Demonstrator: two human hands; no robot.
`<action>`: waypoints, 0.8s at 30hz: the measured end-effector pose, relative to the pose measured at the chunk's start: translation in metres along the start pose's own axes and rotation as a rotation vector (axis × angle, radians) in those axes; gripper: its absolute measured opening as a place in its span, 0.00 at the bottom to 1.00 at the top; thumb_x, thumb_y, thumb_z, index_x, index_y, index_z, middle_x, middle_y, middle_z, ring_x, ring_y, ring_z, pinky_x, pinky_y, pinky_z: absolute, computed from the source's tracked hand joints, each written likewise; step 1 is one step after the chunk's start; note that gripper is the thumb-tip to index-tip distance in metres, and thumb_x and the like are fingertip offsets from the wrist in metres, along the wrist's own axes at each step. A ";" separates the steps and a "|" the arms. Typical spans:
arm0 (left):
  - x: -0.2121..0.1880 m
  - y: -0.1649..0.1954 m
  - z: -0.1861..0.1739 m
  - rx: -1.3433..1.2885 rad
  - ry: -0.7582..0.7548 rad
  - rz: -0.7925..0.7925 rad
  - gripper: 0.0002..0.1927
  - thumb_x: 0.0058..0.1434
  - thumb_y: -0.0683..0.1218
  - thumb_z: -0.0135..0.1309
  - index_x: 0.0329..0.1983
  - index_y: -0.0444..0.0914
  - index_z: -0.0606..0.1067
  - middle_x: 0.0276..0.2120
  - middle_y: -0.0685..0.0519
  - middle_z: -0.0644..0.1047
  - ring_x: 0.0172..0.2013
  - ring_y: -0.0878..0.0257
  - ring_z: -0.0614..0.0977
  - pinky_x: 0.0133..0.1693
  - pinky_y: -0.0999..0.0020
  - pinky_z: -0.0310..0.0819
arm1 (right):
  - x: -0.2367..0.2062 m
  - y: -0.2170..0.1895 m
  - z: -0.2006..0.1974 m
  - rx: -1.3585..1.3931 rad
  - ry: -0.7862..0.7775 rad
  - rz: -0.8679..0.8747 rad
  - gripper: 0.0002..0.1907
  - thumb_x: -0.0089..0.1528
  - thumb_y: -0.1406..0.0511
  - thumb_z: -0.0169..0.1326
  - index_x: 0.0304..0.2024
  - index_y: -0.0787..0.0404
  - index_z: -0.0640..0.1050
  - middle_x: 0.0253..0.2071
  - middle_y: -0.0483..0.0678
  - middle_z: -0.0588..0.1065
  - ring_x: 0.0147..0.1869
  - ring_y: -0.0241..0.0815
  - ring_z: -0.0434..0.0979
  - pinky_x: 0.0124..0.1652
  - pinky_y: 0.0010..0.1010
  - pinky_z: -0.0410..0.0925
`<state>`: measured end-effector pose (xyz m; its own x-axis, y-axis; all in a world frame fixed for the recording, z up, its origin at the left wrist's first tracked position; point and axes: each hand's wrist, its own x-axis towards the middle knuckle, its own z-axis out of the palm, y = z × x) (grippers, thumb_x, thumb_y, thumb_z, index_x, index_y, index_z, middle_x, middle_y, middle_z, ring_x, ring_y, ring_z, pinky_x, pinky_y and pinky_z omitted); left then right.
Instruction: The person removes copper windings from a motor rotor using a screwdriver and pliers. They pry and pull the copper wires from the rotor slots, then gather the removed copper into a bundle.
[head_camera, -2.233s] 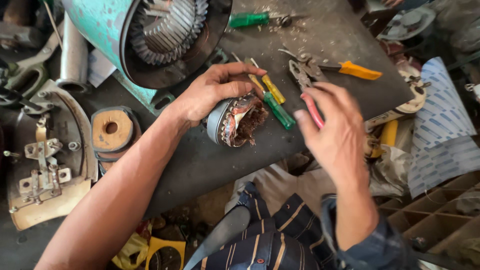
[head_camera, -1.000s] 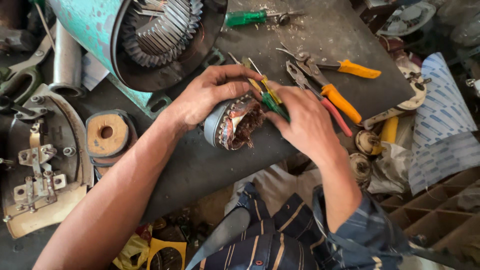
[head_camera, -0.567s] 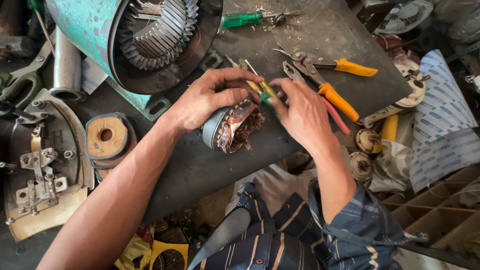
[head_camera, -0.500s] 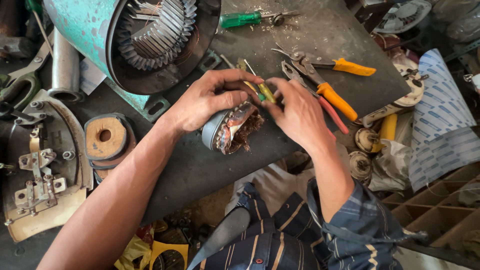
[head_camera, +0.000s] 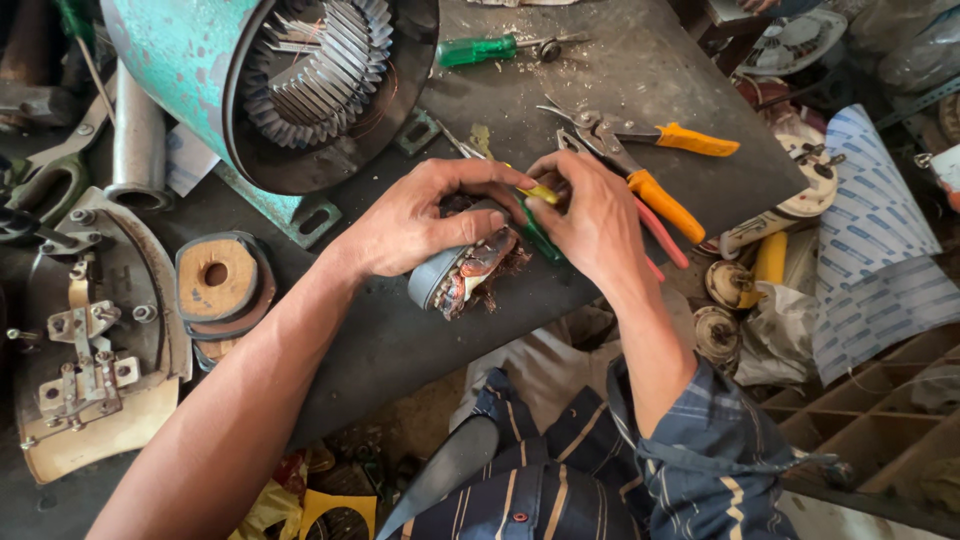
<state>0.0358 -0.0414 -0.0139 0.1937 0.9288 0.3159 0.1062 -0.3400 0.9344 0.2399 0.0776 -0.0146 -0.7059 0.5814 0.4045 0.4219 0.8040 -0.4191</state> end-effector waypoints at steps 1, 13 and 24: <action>-0.001 0.001 0.000 -0.005 0.003 0.001 0.24 0.63 0.47 0.54 0.63 0.36 0.73 0.45 0.49 0.84 0.46 0.63 0.83 0.54 0.66 0.76 | -0.003 -0.001 -0.002 -0.024 0.047 -0.041 0.16 0.57 0.70 0.64 0.48 0.63 0.78 0.40 0.52 0.76 0.44 0.49 0.80 0.43 0.37 0.71; -0.003 -0.006 -0.001 0.029 0.017 0.015 0.25 0.65 0.49 0.54 0.64 0.35 0.73 0.48 0.48 0.84 0.48 0.63 0.84 0.53 0.66 0.77 | -0.099 -0.031 -0.046 0.441 0.226 0.007 0.13 0.59 0.76 0.64 0.43 0.61 0.75 0.47 0.51 0.80 0.53 0.38 0.83 0.52 0.28 0.75; -0.004 0.001 0.004 0.043 0.010 0.013 0.25 0.65 0.48 0.54 0.63 0.34 0.73 0.47 0.48 0.84 0.47 0.65 0.83 0.53 0.67 0.76 | -0.099 -0.075 -0.035 0.176 0.070 -0.150 0.12 0.57 0.74 0.65 0.41 0.62 0.77 0.46 0.48 0.82 0.49 0.45 0.83 0.48 0.32 0.74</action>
<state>0.0393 -0.0464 -0.0154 0.1855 0.9255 0.3301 0.1454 -0.3581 0.9223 0.2978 -0.0364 0.0050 -0.7094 0.4690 0.5262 0.2048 0.8515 -0.4828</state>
